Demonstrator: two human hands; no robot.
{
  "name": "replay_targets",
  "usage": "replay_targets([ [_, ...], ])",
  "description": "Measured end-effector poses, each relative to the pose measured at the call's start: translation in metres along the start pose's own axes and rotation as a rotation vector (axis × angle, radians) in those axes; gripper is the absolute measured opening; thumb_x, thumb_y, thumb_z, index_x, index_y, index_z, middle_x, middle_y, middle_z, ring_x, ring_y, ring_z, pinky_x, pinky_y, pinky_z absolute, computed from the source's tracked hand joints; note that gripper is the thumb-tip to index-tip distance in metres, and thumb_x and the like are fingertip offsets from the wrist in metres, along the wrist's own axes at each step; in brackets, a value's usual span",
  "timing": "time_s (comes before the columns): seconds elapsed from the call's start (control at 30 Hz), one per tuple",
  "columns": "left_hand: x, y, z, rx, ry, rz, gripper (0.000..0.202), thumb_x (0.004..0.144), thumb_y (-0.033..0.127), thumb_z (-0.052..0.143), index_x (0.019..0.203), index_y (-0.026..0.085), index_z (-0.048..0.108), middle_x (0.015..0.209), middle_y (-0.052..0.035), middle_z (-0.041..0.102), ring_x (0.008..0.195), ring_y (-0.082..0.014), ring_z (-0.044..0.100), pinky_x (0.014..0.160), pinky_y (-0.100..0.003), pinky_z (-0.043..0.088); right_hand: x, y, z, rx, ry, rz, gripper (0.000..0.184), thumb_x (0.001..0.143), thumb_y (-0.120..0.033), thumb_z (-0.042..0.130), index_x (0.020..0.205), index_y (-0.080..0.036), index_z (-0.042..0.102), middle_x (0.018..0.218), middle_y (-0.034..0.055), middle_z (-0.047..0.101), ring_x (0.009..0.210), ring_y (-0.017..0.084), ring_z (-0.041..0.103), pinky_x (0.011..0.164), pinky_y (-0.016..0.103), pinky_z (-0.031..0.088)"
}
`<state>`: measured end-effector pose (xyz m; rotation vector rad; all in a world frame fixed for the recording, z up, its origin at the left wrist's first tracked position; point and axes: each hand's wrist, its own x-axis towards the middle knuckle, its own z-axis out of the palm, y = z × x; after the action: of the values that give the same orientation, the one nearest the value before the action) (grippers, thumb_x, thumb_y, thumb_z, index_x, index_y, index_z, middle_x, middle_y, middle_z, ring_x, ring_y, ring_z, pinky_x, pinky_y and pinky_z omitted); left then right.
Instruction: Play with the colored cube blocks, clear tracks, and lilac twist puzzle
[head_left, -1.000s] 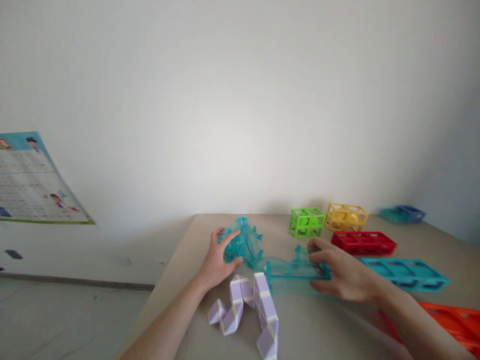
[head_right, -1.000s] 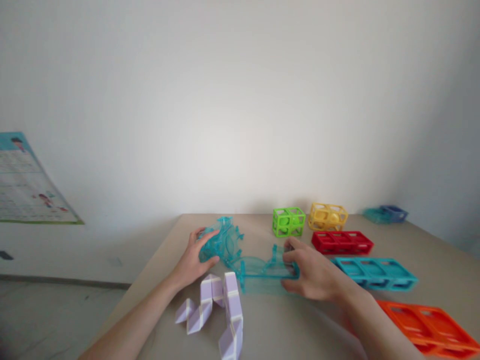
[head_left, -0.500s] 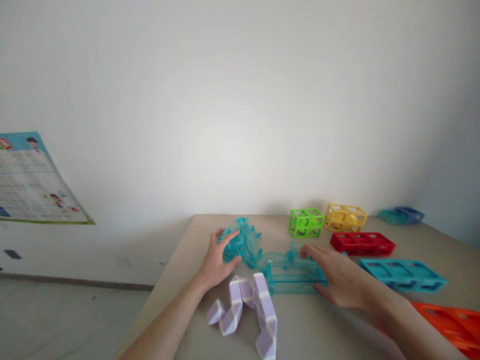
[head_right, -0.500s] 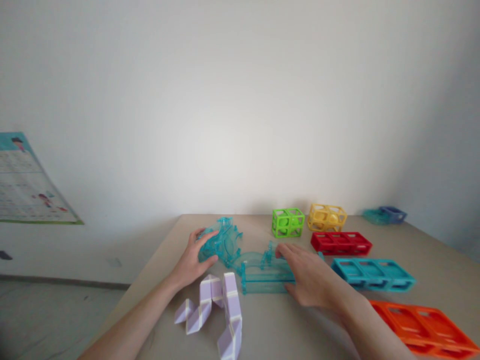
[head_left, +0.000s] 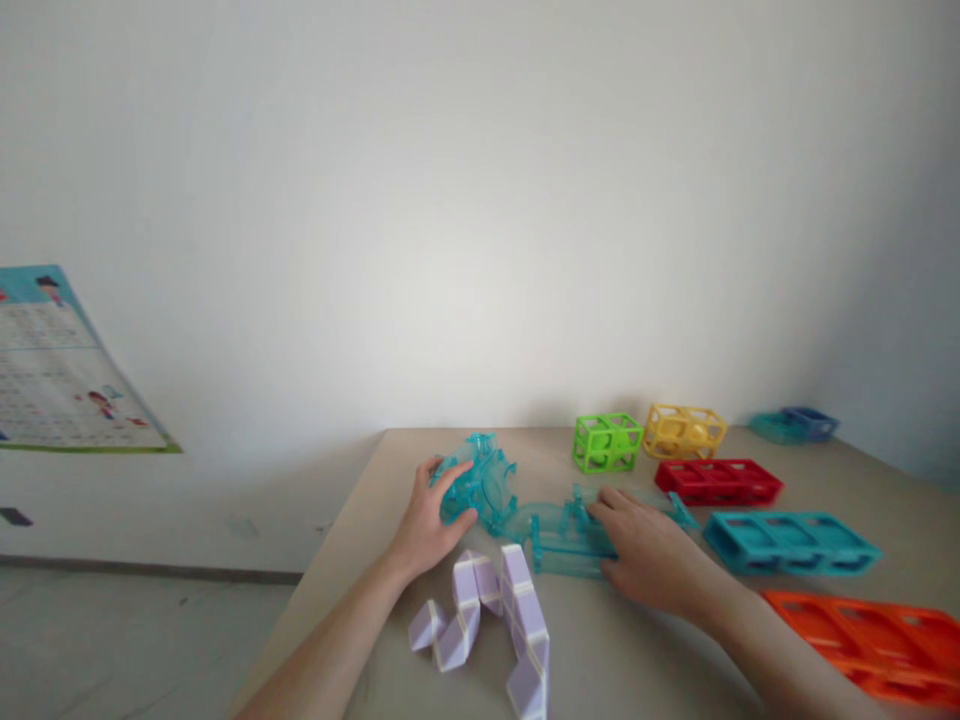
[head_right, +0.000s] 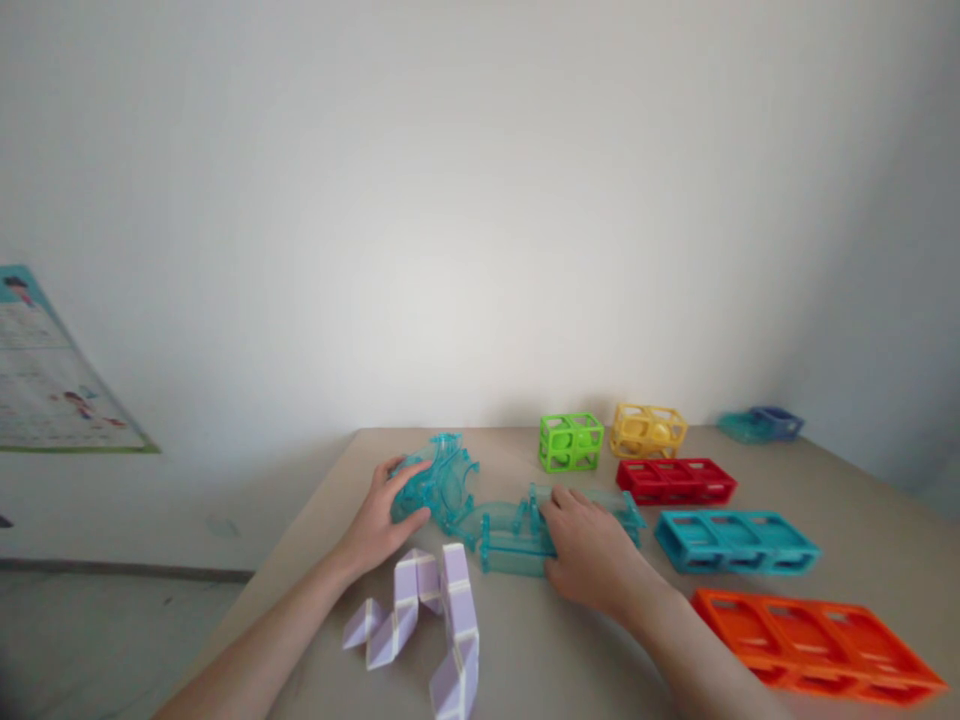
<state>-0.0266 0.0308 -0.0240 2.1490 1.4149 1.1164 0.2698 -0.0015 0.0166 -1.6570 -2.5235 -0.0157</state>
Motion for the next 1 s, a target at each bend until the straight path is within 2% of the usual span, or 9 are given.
replay_targets([
  [0.23, 0.0, 0.0, 0.0, -0.016, 0.005, 0.001, 0.056, 0.078, 0.029, 0.064, 0.133, 0.031, 0.05, 0.134, -0.0115, 0.036, 0.133, -0.0293, 0.029, 0.111, -0.051, 0.026, 0.005, -0.002, 0.008, 0.009, 0.003, 0.047, 0.037, 0.062, -0.007, 0.048, 0.098, -0.011, 0.057, 0.096, 0.0166, 0.066, 0.093, 0.031, 0.064, 0.078, 0.036, 0.043],
  [0.47, 0.0, 0.0, -0.001, -0.032, 0.002, -0.008, 0.056, 0.079, 0.028, 0.064, 0.133, 0.031, 0.049, 0.133, -0.0117, 0.036, 0.133, -0.029, 0.03, 0.11, -0.052, 0.026, 0.003, -0.002, -0.002, 0.0, -0.002, 0.094, 0.03, 0.058, -0.006, 0.049, 0.085, -0.017, 0.054, 0.083, 0.0124, 0.069, 0.08, 0.029, 0.066, 0.061, 0.03, 0.036],
  [0.57, 0.0, 0.001, -0.001, -0.02, 0.001, 0.006, 0.055, 0.08, 0.03, 0.063, 0.133, 0.029, 0.049, 0.132, -0.012, 0.036, 0.132, -0.029, 0.03, 0.111, -0.052, 0.026, 0.003, -0.003, -0.008, -0.006, 0.061, 0.144, 0.019, 0.062, -0.01, 0.05, 0.079, -0.019, 0.052, 0.075, 0.0106, 0.067, 0.071, 0.028, 0.065, 0.057, 0.029, 0.032],
  [0.7, 0.0, 0.002, -0.002, -0.019, 0.01, 0.01, 0.054, 0.079, 0.03, 0.064, 0.132, 0.029, 0.051, 0.132, -0.0122, 0.036, 0.132, -0.0292, 0.031, 0.11, -0.052, 0.026, 0.003, 0.0, -0.013, 0.101, 0.213, 0.208, 0.007, 0.069, -0.019, 0.051, 0.073, -0.021, 0.046, 0.068, 0.0059, 0.064, 0.066, 0.024, 0.064, 0.056, 0.027, 0.035],
  [0.83, 0.0, 0.004, -0.002, -0.017, 0.016, 0.002, 0.054, 0.079, 0.029, 0.064, 0.131, 0.029, 0.052, 0.131, -0.0124, 0.039, 0.132, -0.0307, 0.032, 0.11, -0.052, 0.027, 0.001, 0.006, -0.015, 0.145, 0.295, 0.268, 0.009, 0.071, -0.022, 0.05, 0.072, -0.023, 0.041, 0.062, 0.0029, 0.06, 0.059, 0.021, 0.061, 0.055, 0.026, 0.036],
  [1.0, 0.001, 0.004, -0.002, -0.011, 0.006, 0.011, 0.055, 0.079, 0.029, 0.064, 0.132, 0.027, 0.051, 0.131, -0.0128, 0.039, 0.132, -0.03, 0.032, 0.111, -0.051, 0.026, 0.001, 0.012, -0.014, 0.108, 0.355, 0.318, 0.013, 0.072, -0.027, 0.051, 0.072, -0.024, 0.038, 0.062, 0.0031, 0.059, 0.06, 0.022, 0.061, 0.055, 0.027, 0.037],
])
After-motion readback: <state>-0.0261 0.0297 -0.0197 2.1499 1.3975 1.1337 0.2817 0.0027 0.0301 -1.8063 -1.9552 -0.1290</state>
